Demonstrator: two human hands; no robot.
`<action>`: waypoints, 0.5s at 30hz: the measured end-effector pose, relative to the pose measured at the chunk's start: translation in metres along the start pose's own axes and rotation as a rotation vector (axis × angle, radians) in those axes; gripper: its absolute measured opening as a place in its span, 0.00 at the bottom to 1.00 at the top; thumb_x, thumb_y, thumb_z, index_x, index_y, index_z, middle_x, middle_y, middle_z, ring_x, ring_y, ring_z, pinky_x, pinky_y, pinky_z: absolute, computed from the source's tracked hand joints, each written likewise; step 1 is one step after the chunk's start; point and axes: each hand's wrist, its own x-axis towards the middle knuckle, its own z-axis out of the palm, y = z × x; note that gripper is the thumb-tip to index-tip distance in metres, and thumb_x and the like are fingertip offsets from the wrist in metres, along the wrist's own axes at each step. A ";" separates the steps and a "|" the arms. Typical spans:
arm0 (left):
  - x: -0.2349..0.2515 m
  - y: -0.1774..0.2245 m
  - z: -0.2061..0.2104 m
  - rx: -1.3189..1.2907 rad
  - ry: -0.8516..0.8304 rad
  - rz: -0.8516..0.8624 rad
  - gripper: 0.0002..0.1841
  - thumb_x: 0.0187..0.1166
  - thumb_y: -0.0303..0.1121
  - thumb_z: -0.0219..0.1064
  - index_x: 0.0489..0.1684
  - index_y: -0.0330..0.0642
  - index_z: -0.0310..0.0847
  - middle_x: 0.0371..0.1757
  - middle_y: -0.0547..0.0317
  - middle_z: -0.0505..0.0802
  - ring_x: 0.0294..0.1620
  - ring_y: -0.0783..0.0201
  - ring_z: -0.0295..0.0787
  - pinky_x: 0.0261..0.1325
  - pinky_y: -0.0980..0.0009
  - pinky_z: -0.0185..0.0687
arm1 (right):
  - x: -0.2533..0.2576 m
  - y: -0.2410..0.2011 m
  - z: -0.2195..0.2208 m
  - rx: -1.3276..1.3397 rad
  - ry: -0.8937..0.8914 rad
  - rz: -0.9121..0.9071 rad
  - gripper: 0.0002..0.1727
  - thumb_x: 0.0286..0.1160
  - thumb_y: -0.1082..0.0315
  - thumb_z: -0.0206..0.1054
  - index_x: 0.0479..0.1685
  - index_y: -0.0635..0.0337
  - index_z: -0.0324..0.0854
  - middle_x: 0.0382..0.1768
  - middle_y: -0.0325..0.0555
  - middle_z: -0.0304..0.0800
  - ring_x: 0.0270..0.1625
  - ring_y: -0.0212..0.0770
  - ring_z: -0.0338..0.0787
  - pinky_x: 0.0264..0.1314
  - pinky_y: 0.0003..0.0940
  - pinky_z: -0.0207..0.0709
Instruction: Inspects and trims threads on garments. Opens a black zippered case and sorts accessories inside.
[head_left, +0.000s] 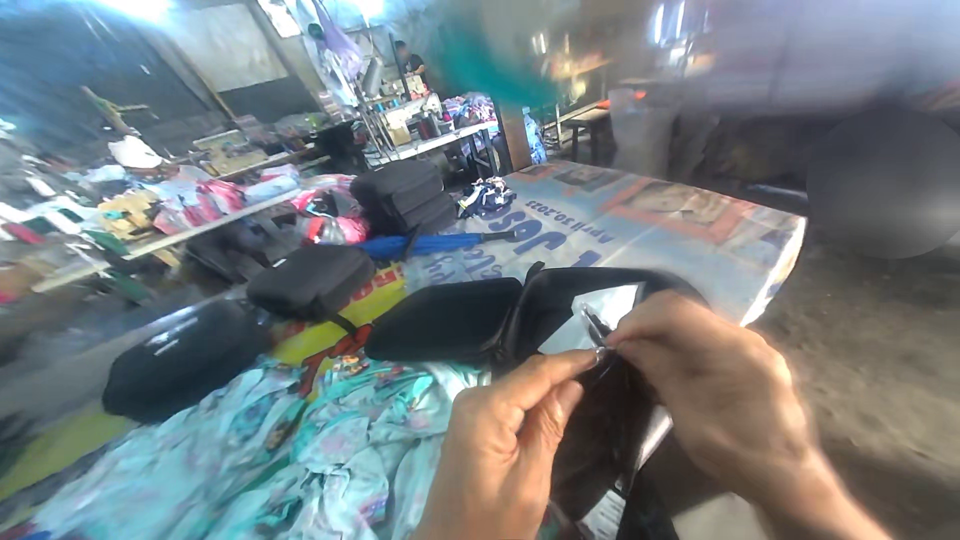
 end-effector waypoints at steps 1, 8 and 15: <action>0.000 0.003 0.000 0.012 0.001 -0.012 0.13 0.87 0.26 0.59 0.55 0.29 0.89 0.50 0.59 0.96 0.50 0.83 0.89 0.57 0.87 0.83 | 0.000 0.000 -0.002 0.036 -0.020 0.027 0.10 0.83 0.67 0.65 0.41 0.62 0.90 0.38 0.36 0.92 0.43 0.20 0.88 0.50 0.13 0.80; -0.001 0.009 -0.001 0.038 -0.009 -0.048 0.14 0.86 0.26 0.59 0.54 0.26 0.89 0.50 0.56 0.96 0.50 0.83 0.90 0.59 0.86 0.83 | 0.002 -0.003 -0.005 0.197 -0.067 0.145 0.09 0.84 0.69 0.62 0.40 0.63 0.87 0.36 0.33 0.90 0.38 0.17 0.85 0.46 0.11 0.79; -0.006 0.004 -0.007 -0.094 -0.064 -0.048 0.14 0.88 0.26 0.56 0.59 0.30 0.88 0.54 0.59 0.96 0.55 0.79 0.90 0.61 0.83 0.85 | -0.001 0.006 -0.006 0.406 -0.140 0.128 0.09 0.88 0.68 0.58 0.41 0.58 0.83 0.35 0.30 0.87 0.38 0.18 0.84 0.41 0.12 0.78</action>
